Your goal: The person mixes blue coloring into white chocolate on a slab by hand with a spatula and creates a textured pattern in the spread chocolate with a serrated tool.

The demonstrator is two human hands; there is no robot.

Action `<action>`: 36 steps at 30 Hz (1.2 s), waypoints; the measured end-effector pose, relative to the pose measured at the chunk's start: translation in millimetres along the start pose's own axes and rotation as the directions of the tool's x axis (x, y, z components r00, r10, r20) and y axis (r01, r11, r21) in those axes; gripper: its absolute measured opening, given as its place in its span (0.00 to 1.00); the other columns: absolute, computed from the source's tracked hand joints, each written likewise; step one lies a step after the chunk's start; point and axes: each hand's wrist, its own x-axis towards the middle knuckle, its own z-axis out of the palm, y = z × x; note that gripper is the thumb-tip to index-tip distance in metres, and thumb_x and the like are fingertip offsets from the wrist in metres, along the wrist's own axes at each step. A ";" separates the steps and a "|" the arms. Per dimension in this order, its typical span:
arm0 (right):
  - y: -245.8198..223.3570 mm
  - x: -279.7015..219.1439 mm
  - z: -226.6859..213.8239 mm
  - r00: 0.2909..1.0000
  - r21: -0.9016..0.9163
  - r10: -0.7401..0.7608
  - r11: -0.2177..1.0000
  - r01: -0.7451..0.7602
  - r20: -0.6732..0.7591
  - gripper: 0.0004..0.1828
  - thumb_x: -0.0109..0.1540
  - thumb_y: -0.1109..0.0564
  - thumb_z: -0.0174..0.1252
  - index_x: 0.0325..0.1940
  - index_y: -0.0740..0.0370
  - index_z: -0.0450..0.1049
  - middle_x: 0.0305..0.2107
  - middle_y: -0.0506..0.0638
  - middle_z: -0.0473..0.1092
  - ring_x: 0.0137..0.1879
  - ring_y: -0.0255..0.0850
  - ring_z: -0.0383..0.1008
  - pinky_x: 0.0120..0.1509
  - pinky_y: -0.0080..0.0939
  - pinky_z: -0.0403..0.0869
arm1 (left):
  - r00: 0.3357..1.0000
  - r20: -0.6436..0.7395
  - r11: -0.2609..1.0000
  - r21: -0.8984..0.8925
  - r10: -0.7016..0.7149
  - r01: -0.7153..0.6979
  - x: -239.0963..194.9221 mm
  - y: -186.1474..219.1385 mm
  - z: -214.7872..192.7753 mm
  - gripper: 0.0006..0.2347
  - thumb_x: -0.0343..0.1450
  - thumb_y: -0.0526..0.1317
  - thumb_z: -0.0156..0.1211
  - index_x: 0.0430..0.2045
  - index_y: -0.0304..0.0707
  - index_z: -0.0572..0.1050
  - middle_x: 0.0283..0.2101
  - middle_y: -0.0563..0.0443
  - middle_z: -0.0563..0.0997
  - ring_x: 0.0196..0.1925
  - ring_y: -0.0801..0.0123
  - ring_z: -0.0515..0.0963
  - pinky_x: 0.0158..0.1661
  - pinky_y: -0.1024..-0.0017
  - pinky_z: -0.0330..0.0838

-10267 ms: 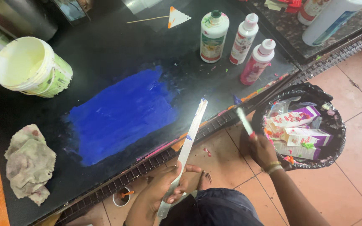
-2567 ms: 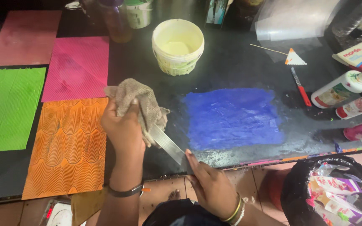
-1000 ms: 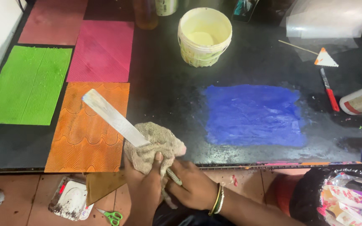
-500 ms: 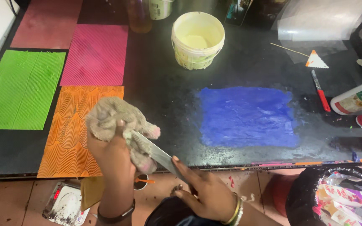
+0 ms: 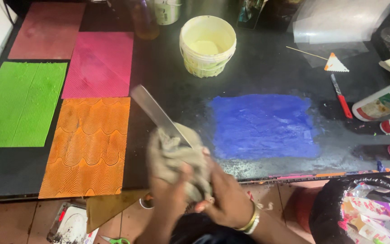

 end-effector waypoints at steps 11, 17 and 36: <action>-9.7 -4.5 15.0 0.967 0.094 0.142 0.982 -0.165 0.213 0.67 0.63 0.17 0.42 0.76 0.84 0.39 0.45 0.75 0.69 0.36 0.61 0.74 0.45 0.55 0.74 | 0.965 -0.260 0.987 0.139 -0.042 0.080 15.9 -9.3 -18.2 0.30 0.69 0.28 0.66 0.66 0.25 0.58 0.62 0.43 0.69 0.62 0.67 0.71 0.60 0.68 0.67; -8.9 -18.3 14.8 0.937 -0.132 0.273 0.960 -0.248 0.219 0.72 0.58 0.17 0.41 0.79 0.84 0.34 0.59 0.75 0.59 0.30 0.53 0.70 0.40 0.50 0.73 | 0.900 -0.367 0.960 -0.233 -0.234 0.155 53.6 4.3 -24.6 0.29 0.71 0.29 0.62 0.67 0.33 0.56 0.59 0.43 0.72 0.56 0.67 0.76 0.52 0.71 0.75; 25.0 -54.3 -22.2 0.999 -0.087 -0.021 0.996 0.018 -0.039 0.39 0.71 0.38 0.50 0.77 0.65 0.51 0.36 0.65 0.73 0.40 0.61 0.75 0.44 0.47 0.72 | 0.948 -0.166 0.958 0.050 -0.270 0.282 59.2 -10.5 0.5 0.21 0.68 0.34 0.68 0.54 0.29 0.69 0.49 0.43 0.81 0.50 0.66 0.81 0.52 0.68 0.76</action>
